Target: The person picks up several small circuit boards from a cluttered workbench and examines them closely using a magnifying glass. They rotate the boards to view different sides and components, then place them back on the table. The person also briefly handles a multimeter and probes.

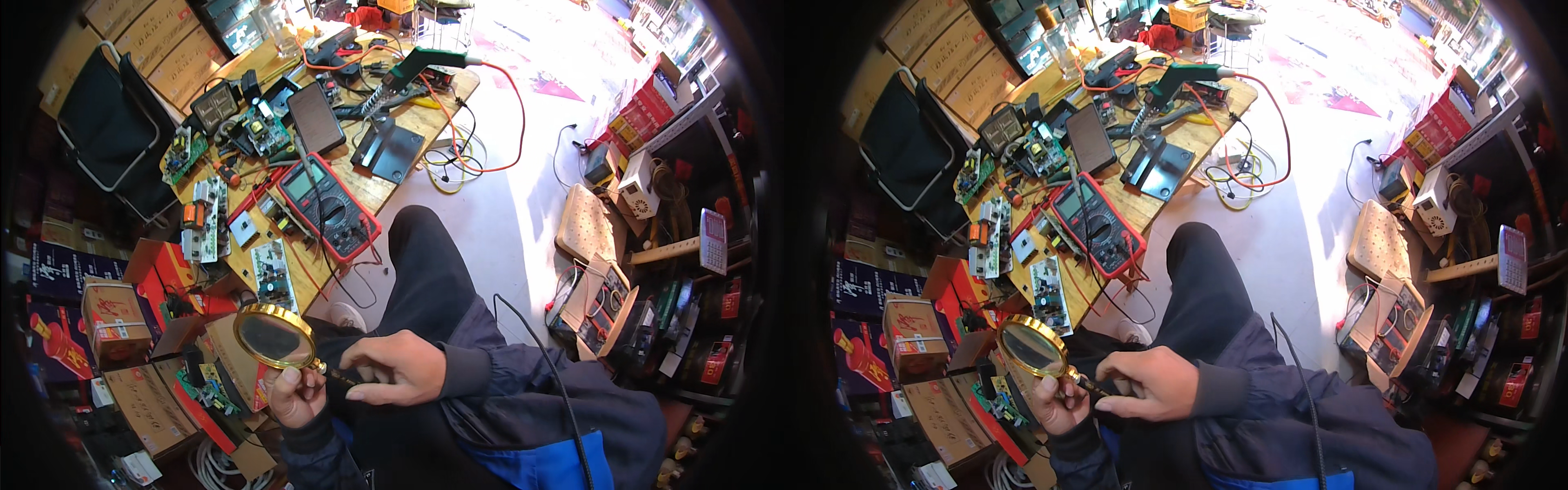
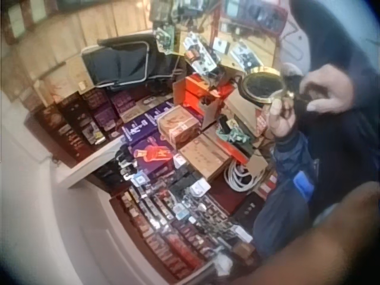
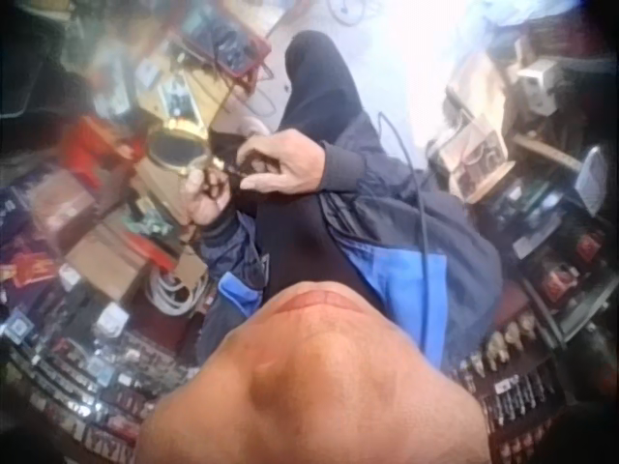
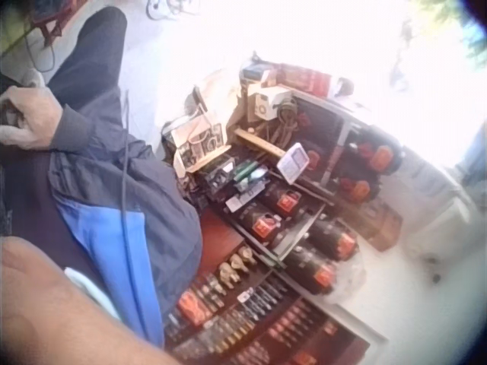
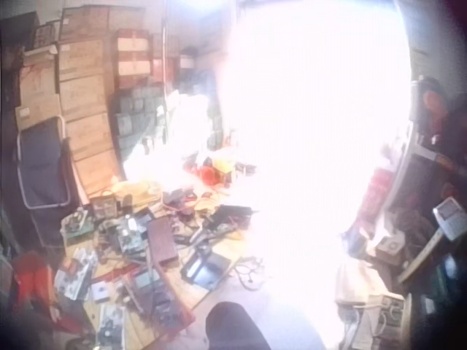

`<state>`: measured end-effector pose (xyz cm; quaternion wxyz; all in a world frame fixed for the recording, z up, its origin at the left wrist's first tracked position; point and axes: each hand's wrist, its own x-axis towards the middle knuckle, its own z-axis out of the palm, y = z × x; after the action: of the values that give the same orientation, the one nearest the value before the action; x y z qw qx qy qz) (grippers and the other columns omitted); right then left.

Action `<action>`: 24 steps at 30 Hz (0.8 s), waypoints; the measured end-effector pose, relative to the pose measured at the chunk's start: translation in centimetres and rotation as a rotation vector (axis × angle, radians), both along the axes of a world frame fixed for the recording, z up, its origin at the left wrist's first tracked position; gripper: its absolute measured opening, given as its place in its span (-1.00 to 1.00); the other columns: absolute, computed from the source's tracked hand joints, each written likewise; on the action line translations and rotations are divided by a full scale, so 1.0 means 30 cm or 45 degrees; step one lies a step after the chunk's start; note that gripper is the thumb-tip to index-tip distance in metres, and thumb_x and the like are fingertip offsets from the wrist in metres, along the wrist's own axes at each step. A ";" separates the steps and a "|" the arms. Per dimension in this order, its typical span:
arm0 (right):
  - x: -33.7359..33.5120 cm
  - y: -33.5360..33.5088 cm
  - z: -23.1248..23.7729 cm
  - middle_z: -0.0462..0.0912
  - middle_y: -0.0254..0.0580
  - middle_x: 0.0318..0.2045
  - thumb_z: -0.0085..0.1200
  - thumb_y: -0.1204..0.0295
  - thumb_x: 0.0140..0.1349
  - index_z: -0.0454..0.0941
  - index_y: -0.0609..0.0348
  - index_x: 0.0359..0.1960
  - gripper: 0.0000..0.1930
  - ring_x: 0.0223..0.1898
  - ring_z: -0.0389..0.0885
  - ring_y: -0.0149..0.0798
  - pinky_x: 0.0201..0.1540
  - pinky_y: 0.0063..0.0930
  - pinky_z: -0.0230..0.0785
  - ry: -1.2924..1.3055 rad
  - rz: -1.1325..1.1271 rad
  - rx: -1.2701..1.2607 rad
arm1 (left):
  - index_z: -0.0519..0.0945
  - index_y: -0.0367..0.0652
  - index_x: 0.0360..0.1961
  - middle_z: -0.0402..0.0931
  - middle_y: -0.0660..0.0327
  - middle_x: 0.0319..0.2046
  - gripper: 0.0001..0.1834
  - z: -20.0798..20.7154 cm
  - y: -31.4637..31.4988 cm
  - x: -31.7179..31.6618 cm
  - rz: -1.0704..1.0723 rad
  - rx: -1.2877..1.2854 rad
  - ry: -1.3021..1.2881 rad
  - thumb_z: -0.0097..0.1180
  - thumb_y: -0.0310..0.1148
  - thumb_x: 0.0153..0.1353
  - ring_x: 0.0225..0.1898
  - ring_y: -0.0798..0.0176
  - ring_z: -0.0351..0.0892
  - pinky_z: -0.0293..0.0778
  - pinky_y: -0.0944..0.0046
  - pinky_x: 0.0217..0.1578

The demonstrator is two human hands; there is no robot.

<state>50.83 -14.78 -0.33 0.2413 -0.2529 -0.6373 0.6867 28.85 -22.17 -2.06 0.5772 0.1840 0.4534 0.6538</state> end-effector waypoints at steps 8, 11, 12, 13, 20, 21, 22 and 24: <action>0.254 0.062 -0.043 0.62 -0.21 -0.42 0.18 0.36 0.29 0.58 0.34 -0.17 -0.75 -0.43 0.57 -0.44 -0.30 -0.55 0.45 0.117 -0.657 0.027 | 0.56 -0.24 -0.16 0.44 0.26 -0.63 -0.71 0.055 0.053 0.054 0.070 0.056 0.017 0.20 -0.29 0.17 -0.75 0.46 0.21 0.25 0.43 -0.65; 0.281 0.092 -0.031 0.60 -0.24 -0.45 0.13 0.39 0.31 0.57 0.34 -0.21 -0.79 -0.45 0.55 -0.46 -0.34 -0.60 0.42 0.170 -0.786 -0.054 | 0.57 -0.23 -0.17 0.45 0.26 -0.64 -0.72 0.077 0.074 0.055 0.072 0.065 -0.004 0.20 -0.29 0.16 -0.75 0.46 0.21 0.20 0.45 -0.67; 0.284 0.096 -0.021 0.59 -0.27 -0.46 0.15 0.41 0.32 0.58 0.33 -0.22 -0.81 -0.45 0.54 -0.48 -0.34 -0.60 0.41 0.195 -0.801 -0.060 | 0.59 -0.23 -0.18 0.45 0.27 -0.63 -0.73 0.079 0.081 0.054 0.084 0.082 0.003 0.20 -0.28 0.16 -0.75 0.47 0.21 0.17 0.46 -0.68; 0.279 0.101 -0.011 0.59 -0.30 -0.47 0.17 0.42 0.32 0.58 0.32 -0.23 -0.83 -0.45 0.53 -0.50 -0.35 -0.61 0.39 0.223 -0.821 -0.068 | 0.59 -0.22 -0.18 0.45 0.27 -0.63 -0.73 0.081 0.082 0.053 0.090 0.078 0.001 0.20 -0.29 0.16 -0.75 0.47 0.21 0.17 0.45 -0.68; 0.162 0.122 0.035 0.59 -0.29 -0.48 0.15 0.45 0.35 0.60 0.33 -0.28 -0.85 -0.48 0.51 -0.49 -0.38 -0.59 0.36 0.159 -0.685 -0.001 | 0.64 -0.31 -0.18 0.44 0.23 -0.65 -0.72 0.074 0.097 0.036 0.009 0.134 -0.030 0.17 -0.34 0.14 -0.76 0.44 0.17 0.17 0.39 -0.64; 0.140 0.121 0.039 0.60 -0.27 -0.47 0.14 0.45 0.35 0.60 0.33 -0.27 -0.84 -0.48 0.52 -0.49 -0.38 -0.59 0.37 0.106 -0.608 0.036 | 0.64 -0.32 -0.19 0.44 0.22 -0.65 -0.72 0.070 0.098 0.039 0.012 0.123 -0.016 0.17 -0.35 0.15 -0.76 0.44 0.15 0.18 0.40 -0.63; 0.118 0.118 0.042 0.60 -0.26 -0.45 0.13 0.45 0.36 0.60 0.34 -0.27 -0.84 -0.47 0.54 -0.48 -0.37 -0.60 0.38 0.070 -0.538 0.072 | 0.64 -0.33 -0.19 0.44 0.22 -0.64 -0.72 0.066 0.097 0.042 0.012 0.102 -0.004 0.16 -0.35 0.15 -0.75 0.45 0.14 0.19 0.40 -0.61; 0.079 0.110 0.045 0.63 -0.23 -0.42 0.16 0.44 0.34 0.62 0.35 -0.23 -0.83 -0.45 0.55 -0.46 -0.35 -0.57 0.40 0.020 -0.361 0.181 | 0.65 -0.36 -0.20 0.44 0.21 -0.62 -0.73 0.058 0.095 0.048 0.028 0.059 0.037 0.15 -0.36 0.17 -0.73 0.46 0.12 0.23 0.42 -0.56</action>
<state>53.20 -11.49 1.01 0.3582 -0.3172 -0.6404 0.6008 30.29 -19.31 -0.31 0.5590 0.2018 0.4483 0.6677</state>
